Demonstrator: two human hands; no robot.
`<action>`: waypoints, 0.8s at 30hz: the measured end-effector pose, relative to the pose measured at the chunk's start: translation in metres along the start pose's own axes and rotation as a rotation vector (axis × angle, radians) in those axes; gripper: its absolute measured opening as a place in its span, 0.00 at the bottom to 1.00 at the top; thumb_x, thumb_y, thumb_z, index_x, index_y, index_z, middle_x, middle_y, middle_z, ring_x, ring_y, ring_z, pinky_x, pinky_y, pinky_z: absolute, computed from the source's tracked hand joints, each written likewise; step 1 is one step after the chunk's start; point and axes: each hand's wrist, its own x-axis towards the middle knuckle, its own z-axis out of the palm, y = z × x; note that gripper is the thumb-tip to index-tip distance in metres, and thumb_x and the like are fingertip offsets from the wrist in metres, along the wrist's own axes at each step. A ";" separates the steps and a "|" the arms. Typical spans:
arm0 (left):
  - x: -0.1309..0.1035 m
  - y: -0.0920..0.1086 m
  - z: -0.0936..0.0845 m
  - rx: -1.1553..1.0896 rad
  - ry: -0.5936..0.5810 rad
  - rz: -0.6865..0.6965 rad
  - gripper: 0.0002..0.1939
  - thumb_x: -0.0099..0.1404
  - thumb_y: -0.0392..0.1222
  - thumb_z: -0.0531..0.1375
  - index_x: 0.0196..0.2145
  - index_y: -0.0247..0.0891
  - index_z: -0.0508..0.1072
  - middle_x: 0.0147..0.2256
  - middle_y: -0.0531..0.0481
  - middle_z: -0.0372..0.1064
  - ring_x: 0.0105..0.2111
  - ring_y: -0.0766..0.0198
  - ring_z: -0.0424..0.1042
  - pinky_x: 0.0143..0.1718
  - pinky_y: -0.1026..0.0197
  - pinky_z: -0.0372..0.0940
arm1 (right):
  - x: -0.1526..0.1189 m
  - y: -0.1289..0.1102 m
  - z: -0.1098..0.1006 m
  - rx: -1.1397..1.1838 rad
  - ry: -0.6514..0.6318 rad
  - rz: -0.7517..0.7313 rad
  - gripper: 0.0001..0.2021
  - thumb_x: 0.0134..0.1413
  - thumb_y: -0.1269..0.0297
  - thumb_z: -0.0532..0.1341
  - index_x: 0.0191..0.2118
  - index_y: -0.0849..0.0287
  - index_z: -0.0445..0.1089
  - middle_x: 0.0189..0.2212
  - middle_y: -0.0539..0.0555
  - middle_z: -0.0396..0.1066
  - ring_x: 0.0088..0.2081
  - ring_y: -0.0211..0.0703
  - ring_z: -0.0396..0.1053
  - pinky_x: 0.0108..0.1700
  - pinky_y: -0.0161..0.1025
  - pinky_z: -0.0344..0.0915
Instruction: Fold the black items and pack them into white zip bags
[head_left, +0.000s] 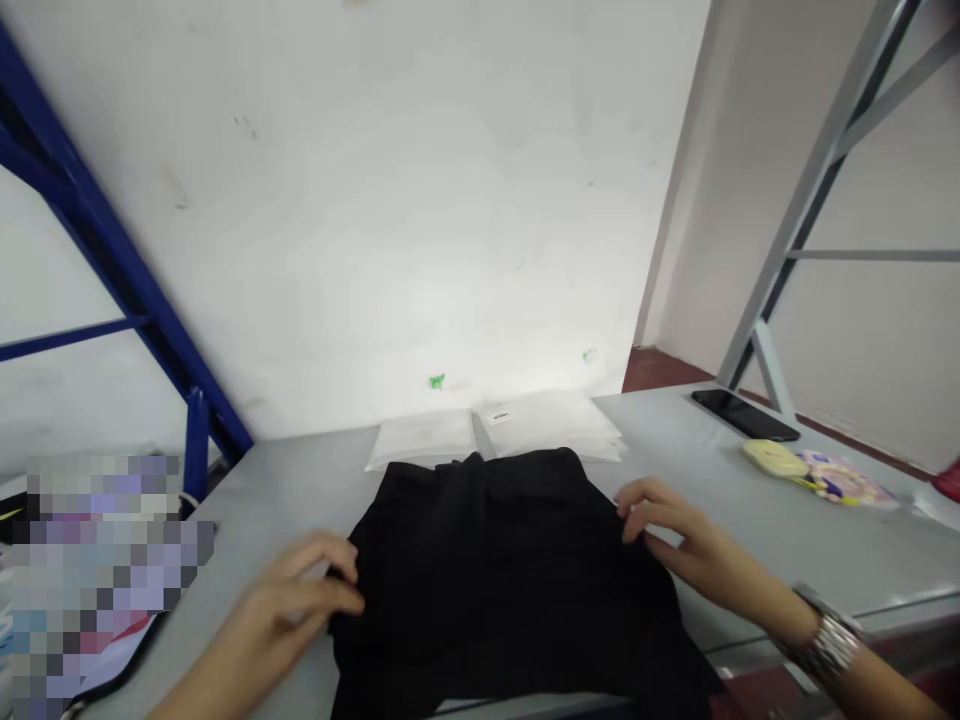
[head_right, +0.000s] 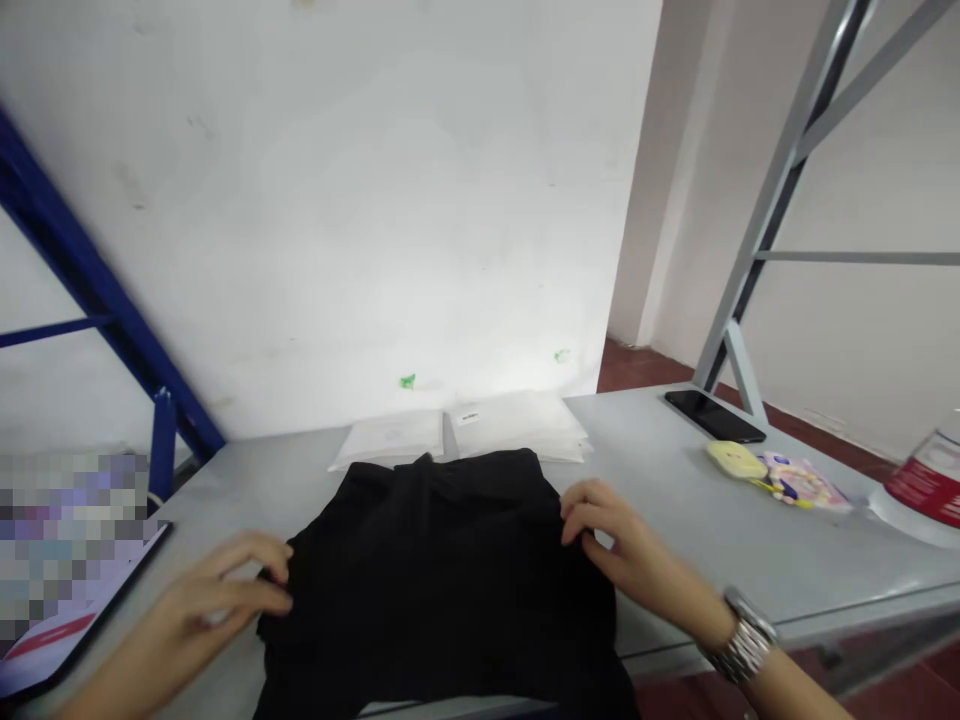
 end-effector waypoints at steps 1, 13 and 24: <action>-0.012 0.005 0.002 0.047 -0.035 0.003 0.14 0.64 0.39 0.53 0.28 0.50 0.77 0.35 0.50 0.70 0.43 0.59 0.68 0.44 0.60 0.63 | -0.009 0.000 0.001 -0.002 -0.039 0.019 0.10 0.55 0.71 0.53 0.28 0.55 0.69 0.39 0.54 0.67 0.45 0.45 0.66 0.49 0.44 0.65; 0.064 0.053 0.055 0.272 -0.085 -0.387 0.22 0.62 0.55 0.55 0.42 0.34 0.74 0.41 0.39 0.73 0.44 0.46 0.70 0.46 0.46 0.62 | -0.016 0.031 0.016 0.075 -0.065 0.360 0.20 0.49 0.55 0.62 0.48 0.57 0.67 0.44 0.57 0.70 0.47 0.52 0.67 0.52 0.51 0.63; 0.029 0.092 0.112 0.115 -0.186 0.018 0.28 0.65 0.50 0.54 0.61 0.46 0.54 0.61 0.45 0.55 0.61 0.48 0.51 0.58 0.37 0.51 | -0.001 -0.004 0.008 -0.039 0.137 0.409 0.08 0.52 0.58 0.55 0.27 0.57 0.63 0.24 0.49 0.67 0.27 0.41 0.65 0.30 0.38 0.63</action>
